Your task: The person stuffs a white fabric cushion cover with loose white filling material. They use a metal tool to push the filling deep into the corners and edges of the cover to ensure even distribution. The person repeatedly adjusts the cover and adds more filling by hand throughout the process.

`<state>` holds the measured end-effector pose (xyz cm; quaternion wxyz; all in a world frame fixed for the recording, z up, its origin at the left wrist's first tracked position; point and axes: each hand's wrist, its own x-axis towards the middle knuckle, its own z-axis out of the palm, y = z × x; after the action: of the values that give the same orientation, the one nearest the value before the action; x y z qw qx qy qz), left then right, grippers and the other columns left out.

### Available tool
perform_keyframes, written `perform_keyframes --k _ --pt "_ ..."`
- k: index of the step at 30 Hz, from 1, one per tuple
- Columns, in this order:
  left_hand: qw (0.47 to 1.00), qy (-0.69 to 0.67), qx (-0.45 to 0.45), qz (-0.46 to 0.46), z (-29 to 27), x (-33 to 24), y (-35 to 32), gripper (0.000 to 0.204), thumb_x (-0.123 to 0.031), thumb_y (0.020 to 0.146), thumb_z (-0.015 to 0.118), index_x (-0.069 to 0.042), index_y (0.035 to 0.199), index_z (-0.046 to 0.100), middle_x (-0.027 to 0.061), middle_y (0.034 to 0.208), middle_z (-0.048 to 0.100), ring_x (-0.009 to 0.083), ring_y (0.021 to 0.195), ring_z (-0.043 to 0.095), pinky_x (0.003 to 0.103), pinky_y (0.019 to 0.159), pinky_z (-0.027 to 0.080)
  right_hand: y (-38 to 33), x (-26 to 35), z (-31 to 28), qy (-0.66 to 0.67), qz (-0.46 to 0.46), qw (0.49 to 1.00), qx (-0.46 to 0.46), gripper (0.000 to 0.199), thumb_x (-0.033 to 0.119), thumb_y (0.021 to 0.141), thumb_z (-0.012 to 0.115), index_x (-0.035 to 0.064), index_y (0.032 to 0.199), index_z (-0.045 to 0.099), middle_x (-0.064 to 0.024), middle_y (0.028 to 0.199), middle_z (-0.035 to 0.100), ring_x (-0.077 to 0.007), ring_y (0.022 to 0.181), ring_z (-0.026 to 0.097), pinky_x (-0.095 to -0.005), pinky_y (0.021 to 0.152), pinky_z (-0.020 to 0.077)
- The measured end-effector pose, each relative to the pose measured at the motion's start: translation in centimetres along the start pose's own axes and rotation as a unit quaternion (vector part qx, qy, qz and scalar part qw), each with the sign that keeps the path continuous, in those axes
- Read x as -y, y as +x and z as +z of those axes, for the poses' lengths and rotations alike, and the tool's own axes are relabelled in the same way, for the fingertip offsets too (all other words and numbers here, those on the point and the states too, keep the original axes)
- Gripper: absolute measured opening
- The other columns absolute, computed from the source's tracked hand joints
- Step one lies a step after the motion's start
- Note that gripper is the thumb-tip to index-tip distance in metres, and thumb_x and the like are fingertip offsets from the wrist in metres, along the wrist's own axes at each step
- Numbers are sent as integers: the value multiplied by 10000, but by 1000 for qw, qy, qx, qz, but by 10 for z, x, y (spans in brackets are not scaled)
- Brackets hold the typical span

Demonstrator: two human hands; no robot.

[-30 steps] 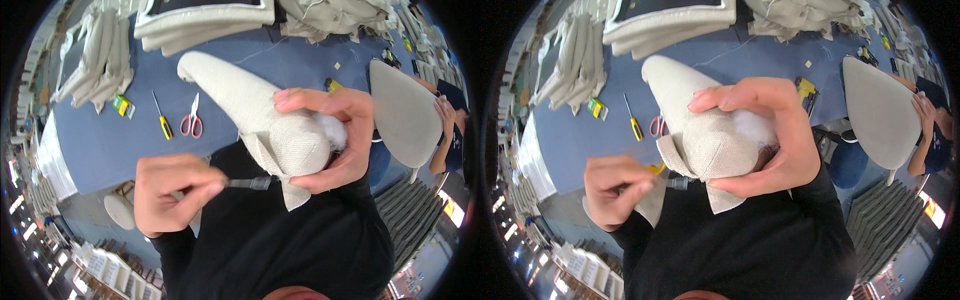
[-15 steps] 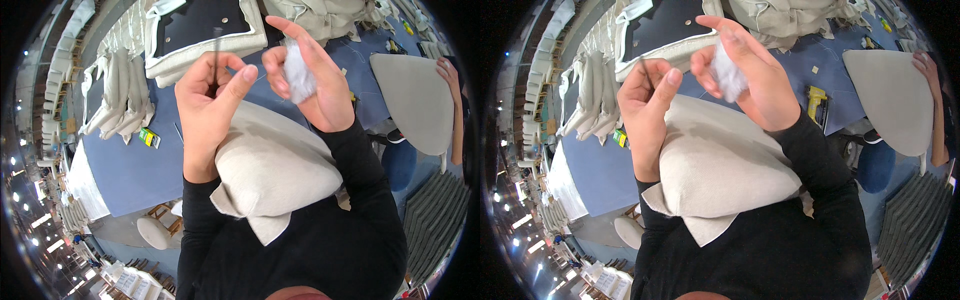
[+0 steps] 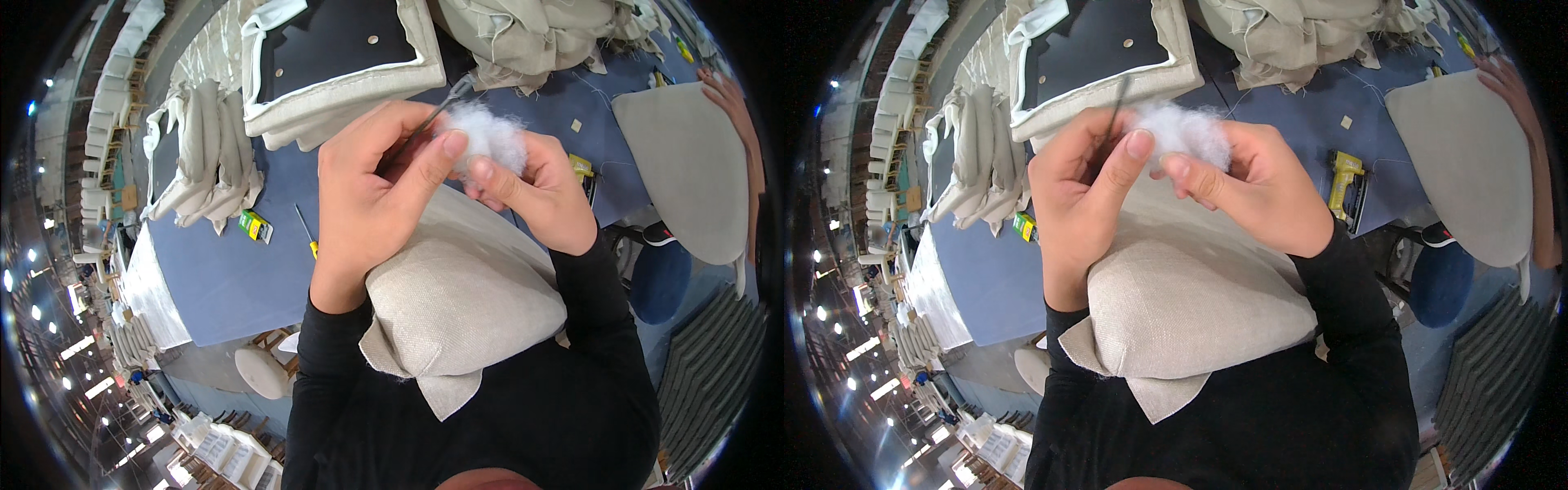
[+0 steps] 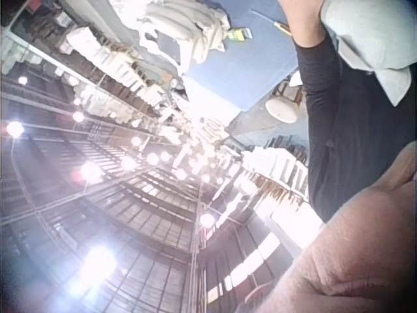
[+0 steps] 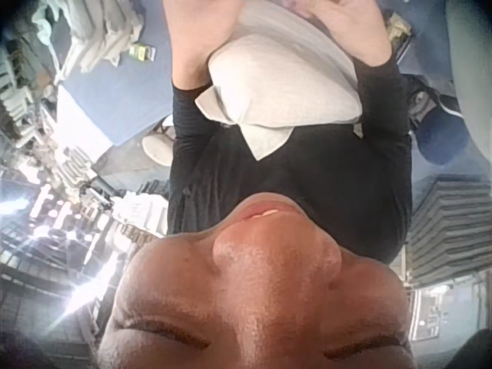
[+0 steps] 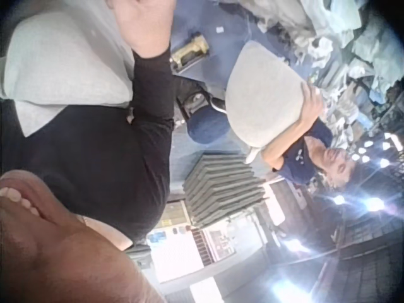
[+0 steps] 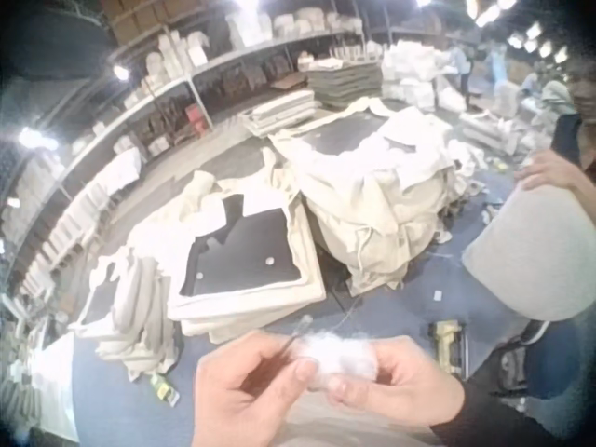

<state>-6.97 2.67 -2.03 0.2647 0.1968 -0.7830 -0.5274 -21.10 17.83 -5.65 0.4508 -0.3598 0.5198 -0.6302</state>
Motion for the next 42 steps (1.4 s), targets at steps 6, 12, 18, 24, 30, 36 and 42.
perform_keyframes --k 6,12,18,24,30,36,42 --pt "998 -62 -24 -21 -5 -2 -4 164 -123 966 810 30 961 752 -18 763 654 36 699 531 214 615 405 0 9 11 -109 -33 993 -21 323 284 1046 727 12 873 747 17 667 594 -63 637 506 -262 588 397" --pt "979 -167 -100 -58 -8 -14 -21 175 -138 1009 778 20 937 754 -69 773 627 7 706 496 207 619 376 -7 15 19 -133 -16 991 1 321 259 1043 723 0 853 745 12 636 590 -69 607 501 -269 570 386" --pt "936 -241 -257 12 -21 11 -13 220 -225 1040 743 -7 1063 740 -65 766 587 8 650 435 207 573 300 -32 18 10 -119 89 984 100 158 92 974 677 -19 1024 777 -40 828 730 -87 677 607 -267 639 492" --pt "977 -130 -170 18 -16 1 1 183 -138 1056 688 37 1074 738 -47 874 680 19 793 561 208 674 439 -45 5 3 -171 -168 971 16 416 119 934 523 -20 1271 724 -105 1140 721 -172 1004 668 -302 882 508" --pt "963 -205 -145 97 4 -7 6 151 -107 1050 685 35 1067 731 -50 868 677 7 771 552 203 662 433 -62 38 41 -268 -270 922 66 880 656 544 989 16 1077 705 -192 1163 621 -252 1070 594 -346 948 444" --pt "955 -216 -171 112 13 -10 3 126 -78 1041 690 36 1083 724 -49 880 675 5 766 552 202 665 440 -78 30 39 -345 -338 876 2 616 345 578 1000 59 1047 721 -199 1180 654 -281 1028 634 -400 926 486" --pt "955 -227 -175 75 6 -19 -7 150 -91 1047 695 37 1121 719 -46 899 680 8 788 564 196 677 448 -75 32 45 -337 -384 859 -33 466 217 607 974 95 1002 759 -133 1042 737 -261 982 687 -411 919 518"
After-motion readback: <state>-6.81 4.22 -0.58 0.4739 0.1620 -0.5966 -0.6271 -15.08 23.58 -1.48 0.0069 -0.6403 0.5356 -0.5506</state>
